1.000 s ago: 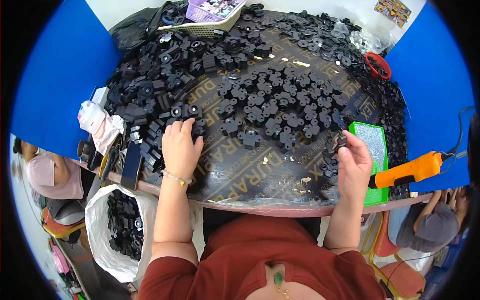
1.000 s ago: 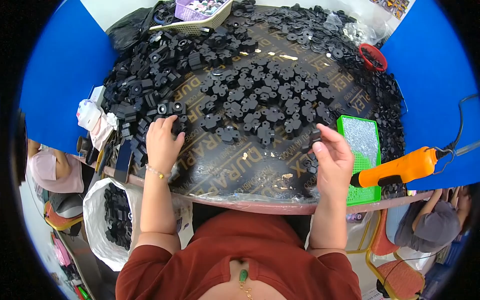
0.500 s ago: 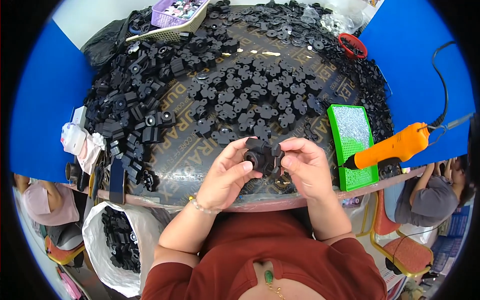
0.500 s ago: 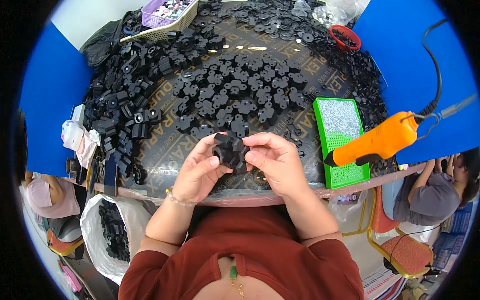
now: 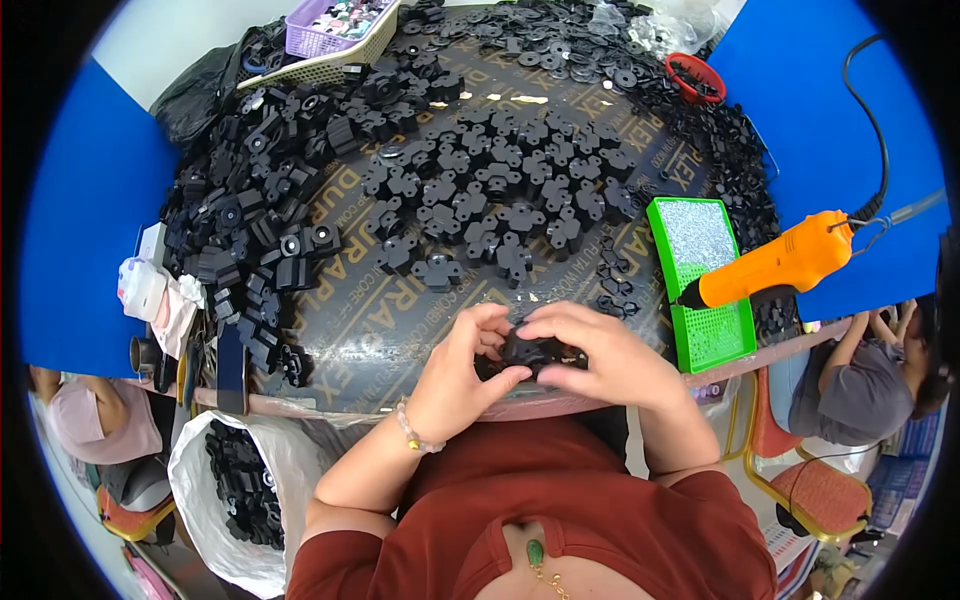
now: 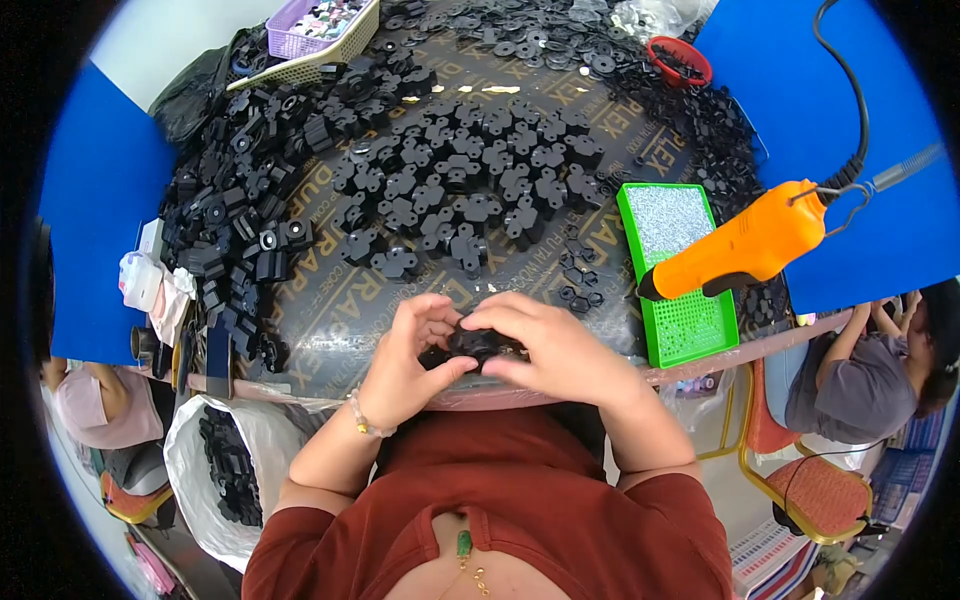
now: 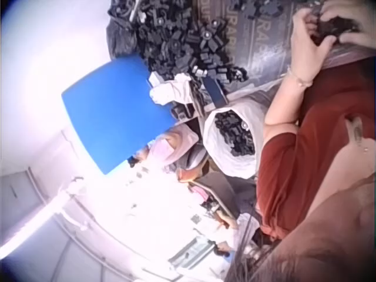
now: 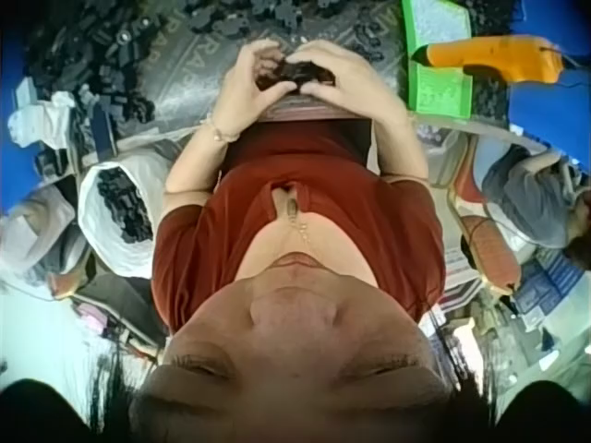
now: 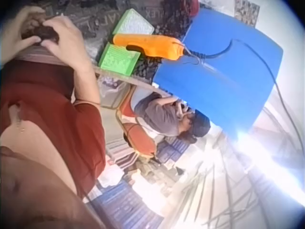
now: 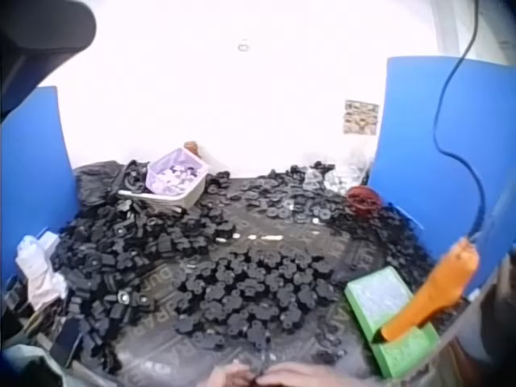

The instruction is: The recorder is assembling small black plastic components by hand at a workstation.

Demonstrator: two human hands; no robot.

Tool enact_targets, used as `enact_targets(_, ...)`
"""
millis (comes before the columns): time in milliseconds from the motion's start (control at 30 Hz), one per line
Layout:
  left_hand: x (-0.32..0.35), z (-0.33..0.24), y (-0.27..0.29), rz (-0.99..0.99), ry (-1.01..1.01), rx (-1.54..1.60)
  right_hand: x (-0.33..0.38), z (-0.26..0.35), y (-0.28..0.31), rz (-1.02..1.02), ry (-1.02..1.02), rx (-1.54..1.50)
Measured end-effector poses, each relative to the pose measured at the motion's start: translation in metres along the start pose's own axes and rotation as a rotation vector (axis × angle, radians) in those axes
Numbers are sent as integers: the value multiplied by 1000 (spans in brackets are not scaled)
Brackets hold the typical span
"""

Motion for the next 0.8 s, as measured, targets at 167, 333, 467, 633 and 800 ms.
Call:
enact_targets(167, 5, -21, 6, -74, -149, -259, -3, -26, 21, -322, -232, 184)
enact_targets(333, 0, -31, 13, -188, -260, -450, -13, -45, 20, -313, -154, 675)
enact_targets(467, -7, -33, 43, -423, -320, -671, -21, -56, 16, -324, -329, 486)
enact_targets(633, -6, -12, 161, -954, -32, -1255, 5, -43, 53, -261, -358, 681)
enact_targets(800, 2, 12, 200, -909, 256, -1368, 31, -54, 30, -228, -401, 781)
Point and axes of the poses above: each hand's wrist, its own x-axis away from the middle knuckle, its own y-axis out of the back of the hand, z = x × y, the point moved 4 cm from there along -x, towards the middle knuckle, and after that the axes turned 11 degrees about y, right-handed, at the moved point
